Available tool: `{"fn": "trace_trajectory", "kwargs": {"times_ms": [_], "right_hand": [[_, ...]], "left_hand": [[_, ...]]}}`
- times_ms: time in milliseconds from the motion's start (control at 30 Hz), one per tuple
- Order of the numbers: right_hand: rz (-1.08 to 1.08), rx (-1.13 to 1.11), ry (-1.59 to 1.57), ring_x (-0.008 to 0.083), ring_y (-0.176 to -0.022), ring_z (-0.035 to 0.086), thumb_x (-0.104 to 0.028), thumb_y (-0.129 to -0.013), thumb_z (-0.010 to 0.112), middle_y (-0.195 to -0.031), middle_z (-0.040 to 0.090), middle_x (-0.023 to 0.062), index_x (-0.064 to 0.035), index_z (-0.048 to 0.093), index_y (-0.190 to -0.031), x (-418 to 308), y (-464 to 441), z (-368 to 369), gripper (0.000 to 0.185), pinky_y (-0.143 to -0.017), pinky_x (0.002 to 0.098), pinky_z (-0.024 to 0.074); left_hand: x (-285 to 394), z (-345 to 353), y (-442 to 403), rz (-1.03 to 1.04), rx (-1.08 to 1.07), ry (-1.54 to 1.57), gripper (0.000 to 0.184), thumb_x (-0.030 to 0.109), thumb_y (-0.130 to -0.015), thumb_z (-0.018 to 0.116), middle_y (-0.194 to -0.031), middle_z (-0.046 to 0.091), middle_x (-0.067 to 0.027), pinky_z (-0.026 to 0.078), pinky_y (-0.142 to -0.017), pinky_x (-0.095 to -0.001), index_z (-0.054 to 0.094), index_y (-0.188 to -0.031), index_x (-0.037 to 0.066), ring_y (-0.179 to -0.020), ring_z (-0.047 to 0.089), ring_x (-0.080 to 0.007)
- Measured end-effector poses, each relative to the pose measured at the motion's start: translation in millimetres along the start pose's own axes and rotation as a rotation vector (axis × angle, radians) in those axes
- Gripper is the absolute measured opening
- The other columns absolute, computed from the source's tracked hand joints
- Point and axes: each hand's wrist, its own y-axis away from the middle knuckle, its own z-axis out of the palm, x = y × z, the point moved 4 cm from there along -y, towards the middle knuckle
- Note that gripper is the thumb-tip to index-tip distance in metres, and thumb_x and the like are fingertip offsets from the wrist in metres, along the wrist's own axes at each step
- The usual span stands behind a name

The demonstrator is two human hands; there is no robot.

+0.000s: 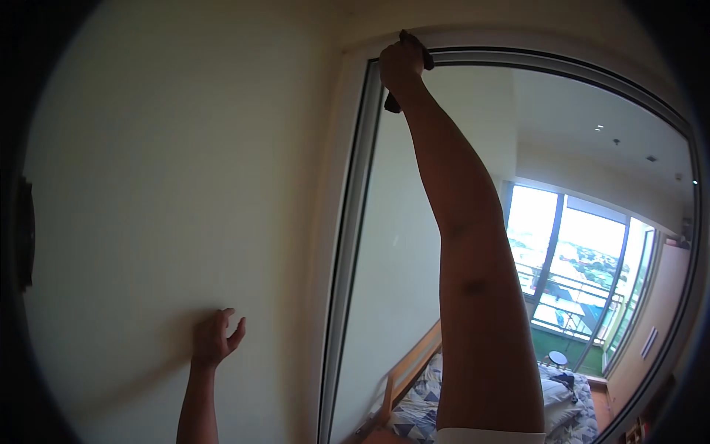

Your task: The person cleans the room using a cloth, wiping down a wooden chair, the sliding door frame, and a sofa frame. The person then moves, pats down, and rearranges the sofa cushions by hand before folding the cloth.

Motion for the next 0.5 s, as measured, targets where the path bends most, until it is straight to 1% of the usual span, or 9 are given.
{"fn": "trace_trajectory", "kwargs": {"times_ms": [67,100,167,300,367,400,433,467,500], "right_hand": [[0.008,0.089,-0.031,0.0237,-0.104,0.061,-0.017,-0.080,0.058,-0.097,0.069,0.0077,-0.0085,0.072,-0.091,28,8,-2,0.020,-0.099,0.0370,0.0363],[0.010,0.086,-0.006,0.0237,-0.104,0.061,-0.017,-0.080,0.058,-0.097,0.069,0.0077,-0.0085,0.072,-0.091,43,12,-5,0.020,-0.099,0.0370,0.0363],[0.015,0.010,-0.109,0.0253,-0.102,0.062,-0.016,-0.079,0.059,-0.095,0.069,0.0089,-0.0064,0.071,-0.090,73,22,-7,0.019,-0.094,0.0388,0.0404],[0.044,-0.055,-0.054,0.0258,-0.103,0.060,-0.017,-0.079,0.060,-0.094,0.069,0.0097,-0.0071,0.070,-0.085,151,53,-26,0.016,-0.091,0.0382,0.0430],[0.025,0.046,-0.059,0.0269,-0.096,0.063,-0.021,-0.078,0.062,-0.088,0.069,0.0107,-0.0065,0.069,-0.078,199,67,-27,0.016,-0.089,0.0378,0.0443],[-0.054,0.164,-0.002,0.0282,-0.085,0.066,-0.023,-0.078,0.062,-0.083,0.069,0.0125,-0.0042,0.069,-0.076,218,80,-38,0.020,-0.083,0.0389,0.0488],[-0.050,0.151,0.030,0.0282,-0.085,0.066,-0.023,-0.078,0.062,-0.083,0.069,0.0125,-0.0042,0.069,-0.076,242,86,-38,0.020,-0.083,0.0389,0.0488],[-0.032,0.155,0.004,0.0290,-0.082,0.066,-0.022,-0.077,0.062,-0.081,0.069,0.0136,-0.0031,0.068,-0.077,268,90,-39,0.020,-0.079,0.0396,0.0506],[-0.013,0.160,-0.022,0.0298,-0.080,0.066,-0.021,-0.076,0.061,-0.080,0.069,0.0147,-0.0019,0.068,-0.078,295,94,-41,0.020,-0.076,0.0404,0.0524]], "left_hand": [[1,1,-1,-0.015,0.010,0.029,0.024,0.021,-0.082,0.069,-0.069,0.056,-0.0066,0.048,-0.046,-0.0322,0.054,-0.093,0.006,-0.052,0.057,-0.0226],[3,0,-1,-0.007,0.021,0.050,0.024,0.021,-0.082,0.069,-0.069,0.056,-0.0066,0.048,-0.046,-0.0322,0.054,-0.093,0.006,-0.052,0.057,-0.0226],[1,3,1,-0.022,-0.022,0.003,0.023,0.018,-0.081,0.069,-0.068,0.056,-0.0069,0.048,-0.047,-0.0331,0.054,-0.093,0.006,-0.053,0.057,-0.0226],[4,4,6,0.001,0.015,0.078,0.022,0.017,-0.081,0.069,-0.066,0.053,-0.0063,0.045,-0.045,-0.0336,0.055,-0.093,0.005,-0.051,0.054,-0.0222],[5,8,4,-0.043,-0.005,0.053,0.022,0.017,-0.082,0.069,-0.063,0.049,-0.0058,0.042,-0.045,-0.0346,0.055,-0.094,0.005,-0.050,0.050,-0.0220],[3,11,5,-0.042,0.007,0.052,0.022,0.017,-0.082,0.069,-0.063,0.048,-0.0058,0.041,-0.045,-0.0348,0.055,-0.095,0.004,-0.050,0.048,-0.0219],[2,13,6,-0.041,0.021,0.051,0.022,0.017,-0.082,0.069,-0.062,0.047,-0.0058,0.040,-0.046,-0.0351,0.055,-0.095,0.004,-0.050,0.047,-0.0217],[0,17,8,-0.042,0.034,0.049,0.023,0.016,-0.082,0.068,-0.063,0.047,-0.0065,0.039,-0.047,-0.0357,0.056,-0.096,0.005,-0.052,0.048,-0.0216],[-4,20,11,-0.060,-0.004,0.057,0.023,0.016,-0.082,0.067,-0.064,0.047,-0.0070,0.039,-0.048,-0.0359,0.055,-0.098,0.004,-0.053,0.047,-0.0218]]}}
